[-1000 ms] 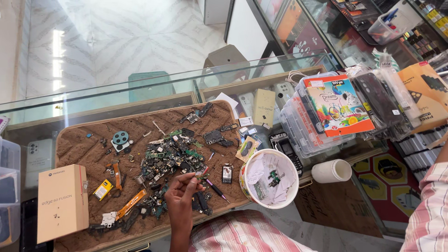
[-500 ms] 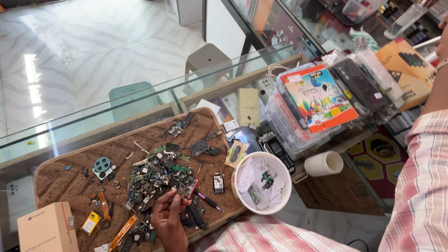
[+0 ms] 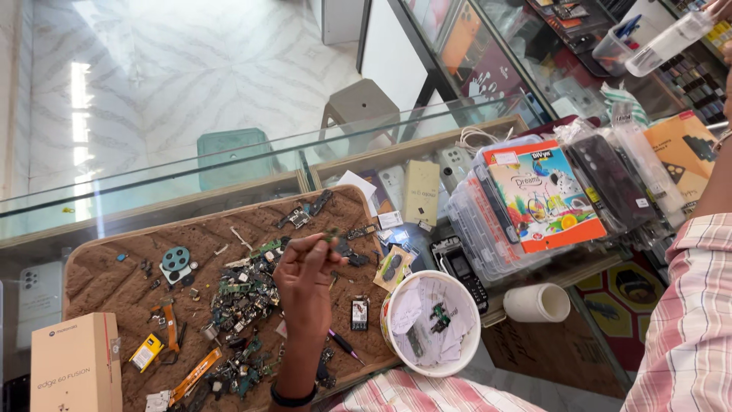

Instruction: The person sorts small electronic components and circuit boards on a cluttered workbench. They pick up various parts, examine them, and place some into a white container while others remain on the mat. The person also handles a disassembled mobile phone and a screwdriver during the process.

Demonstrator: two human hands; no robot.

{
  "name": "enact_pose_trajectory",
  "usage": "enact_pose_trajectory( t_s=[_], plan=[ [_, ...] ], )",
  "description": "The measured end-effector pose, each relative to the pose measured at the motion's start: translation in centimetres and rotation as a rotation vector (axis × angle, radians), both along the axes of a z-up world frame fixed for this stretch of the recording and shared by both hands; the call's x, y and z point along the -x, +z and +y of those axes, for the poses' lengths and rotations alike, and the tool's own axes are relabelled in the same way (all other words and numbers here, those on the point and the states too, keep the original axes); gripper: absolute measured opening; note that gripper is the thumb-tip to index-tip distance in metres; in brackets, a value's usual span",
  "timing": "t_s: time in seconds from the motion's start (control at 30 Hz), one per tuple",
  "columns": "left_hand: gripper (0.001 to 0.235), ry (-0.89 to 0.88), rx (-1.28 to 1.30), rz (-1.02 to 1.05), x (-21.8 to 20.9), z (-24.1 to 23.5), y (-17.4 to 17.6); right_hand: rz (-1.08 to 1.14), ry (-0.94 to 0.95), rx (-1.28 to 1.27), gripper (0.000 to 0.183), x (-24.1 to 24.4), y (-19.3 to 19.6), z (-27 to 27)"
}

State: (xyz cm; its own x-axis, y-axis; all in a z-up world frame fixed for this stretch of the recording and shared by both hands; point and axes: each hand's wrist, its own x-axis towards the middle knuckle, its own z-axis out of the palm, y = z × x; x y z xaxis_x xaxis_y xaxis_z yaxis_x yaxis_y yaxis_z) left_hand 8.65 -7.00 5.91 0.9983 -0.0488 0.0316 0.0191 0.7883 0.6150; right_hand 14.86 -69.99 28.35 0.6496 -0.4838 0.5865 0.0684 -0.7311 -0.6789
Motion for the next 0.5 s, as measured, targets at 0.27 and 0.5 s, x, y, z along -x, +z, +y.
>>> enact_pose_trajectory(
  t_s=[0.27,0.5],
  plan=[
    [0.011,0.127,-0.302,0.013,0.6,-0.6,0.6,0.01,0.075,0.064,0.027,-3.0,-0.9,-3.1],
    [0.012,0.35,-0.827,0.183,2.2,3.2,-2.9,0.015,0.195,0.063,0.029,-7.1,-3.1,-6.7]
  ],
)
